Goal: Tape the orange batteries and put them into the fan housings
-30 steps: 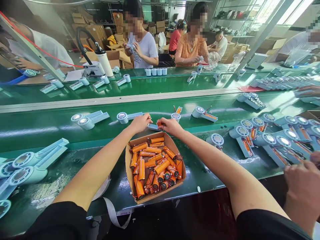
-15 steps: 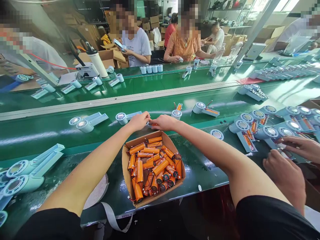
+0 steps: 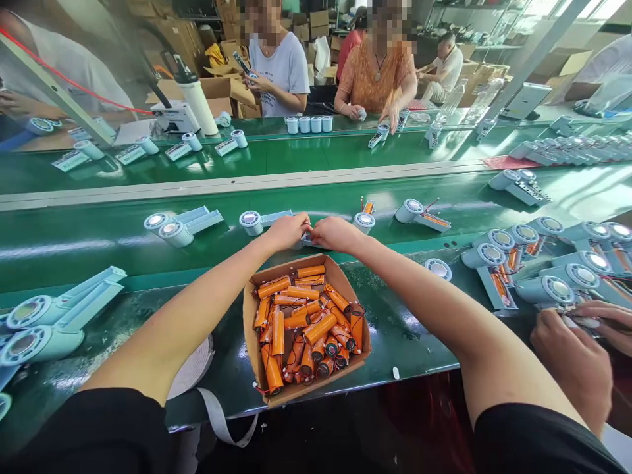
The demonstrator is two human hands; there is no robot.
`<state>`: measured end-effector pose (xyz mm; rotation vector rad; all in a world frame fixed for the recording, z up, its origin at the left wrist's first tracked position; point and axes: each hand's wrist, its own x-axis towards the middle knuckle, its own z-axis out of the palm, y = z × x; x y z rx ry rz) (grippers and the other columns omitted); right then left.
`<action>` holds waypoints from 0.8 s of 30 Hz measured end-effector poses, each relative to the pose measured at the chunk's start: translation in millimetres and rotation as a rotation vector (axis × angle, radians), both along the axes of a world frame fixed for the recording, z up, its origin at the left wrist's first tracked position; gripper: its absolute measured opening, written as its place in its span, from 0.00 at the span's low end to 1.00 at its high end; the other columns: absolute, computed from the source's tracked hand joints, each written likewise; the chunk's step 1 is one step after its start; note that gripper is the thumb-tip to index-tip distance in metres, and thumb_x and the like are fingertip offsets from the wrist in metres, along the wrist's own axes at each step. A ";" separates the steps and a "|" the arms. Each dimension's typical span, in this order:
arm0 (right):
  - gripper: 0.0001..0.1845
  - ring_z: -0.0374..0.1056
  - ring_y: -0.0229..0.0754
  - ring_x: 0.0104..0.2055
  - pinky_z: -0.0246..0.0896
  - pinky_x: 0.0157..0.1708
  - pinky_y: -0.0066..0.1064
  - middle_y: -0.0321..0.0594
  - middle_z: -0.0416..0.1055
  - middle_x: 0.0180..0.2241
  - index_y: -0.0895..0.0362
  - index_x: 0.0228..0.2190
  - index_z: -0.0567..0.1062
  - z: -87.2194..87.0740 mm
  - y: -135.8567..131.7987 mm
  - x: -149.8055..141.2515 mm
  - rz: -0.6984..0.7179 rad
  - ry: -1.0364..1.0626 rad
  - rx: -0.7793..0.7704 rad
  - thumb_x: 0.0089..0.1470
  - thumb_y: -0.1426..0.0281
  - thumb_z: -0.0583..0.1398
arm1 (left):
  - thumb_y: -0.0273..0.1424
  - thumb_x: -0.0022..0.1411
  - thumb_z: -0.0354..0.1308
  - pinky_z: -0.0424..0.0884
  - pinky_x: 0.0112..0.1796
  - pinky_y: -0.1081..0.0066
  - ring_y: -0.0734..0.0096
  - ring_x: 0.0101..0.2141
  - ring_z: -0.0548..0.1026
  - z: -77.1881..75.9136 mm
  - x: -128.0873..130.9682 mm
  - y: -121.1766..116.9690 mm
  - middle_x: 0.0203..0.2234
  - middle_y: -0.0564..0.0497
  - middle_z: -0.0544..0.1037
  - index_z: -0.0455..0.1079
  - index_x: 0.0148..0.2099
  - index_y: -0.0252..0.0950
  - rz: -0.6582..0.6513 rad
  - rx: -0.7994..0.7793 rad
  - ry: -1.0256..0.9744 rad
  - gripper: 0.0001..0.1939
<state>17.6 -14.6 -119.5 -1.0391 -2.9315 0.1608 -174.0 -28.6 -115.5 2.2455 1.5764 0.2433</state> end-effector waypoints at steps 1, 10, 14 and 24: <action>0.11 0.78 0.48 0.44 0.66 0.40 0.32 0.41 0.85 0.41 0.48 0.41 0.88 1.8 1.9 0.3 -0.012 -0.022 0.005 0.65 0.66 0.64 | 0.31 0.76 0.53 0.72 0.49 0.66 0.57 0.50 0.82 -0.4 0.7 0.0 0.47 0.45 0.85 0.73 0.55 0.42 -0.009 0.003 -0.005 0.11; 0.14 0.79 0.48 0.45 0.68 0.44 0.33 0.43 0.85 0.43 0.53 0.45 0.87 3.2 -9.9 19.9 -0.081 0.050 0.026 0.66 0.67 0.61 | 0.30 0.75 0.55 0.72 0.49 0.67 0.57 0.50 0.82 -10.1 8.3 3.8 0.48 0.43 0.85 0.74 0.58 0.39 -0.072 0.019 -0.010 0.13; 0.16 0.79 0.49 0.46 0.69 0.44 0.34 0.44 0.85 0.47 0.51 0.51 0.85 -5.0 -13.0 19.0 -0.075 0.010 0.035 0.67 0.66 0.61 | 0.32 0.76 0.53 0.73 0.49 0.65 0.54 0.50 0.82 -9.8 12.5 7.4 0.48 0.41 0.85 0.74 0.59 0.38 -0.071 0.024 -0.002 0.14; 0.17 0.83 0.48 0.40 0.71 0.39 0.32 0.38 0.87 0.41 0.47 0.53 0.85 16.8 -19.8 52.2 -0.236 -0.042 0.096 0.67 0.65 0.61 | 0.30 0.74 0.54 0.72 0.47 0.67 0.57 0.49 0.82 -4.3 23.7 11.0 0.48 0.42 0.85 0.74 0.59 0.38 -0.115 0.013 -0.013 0.15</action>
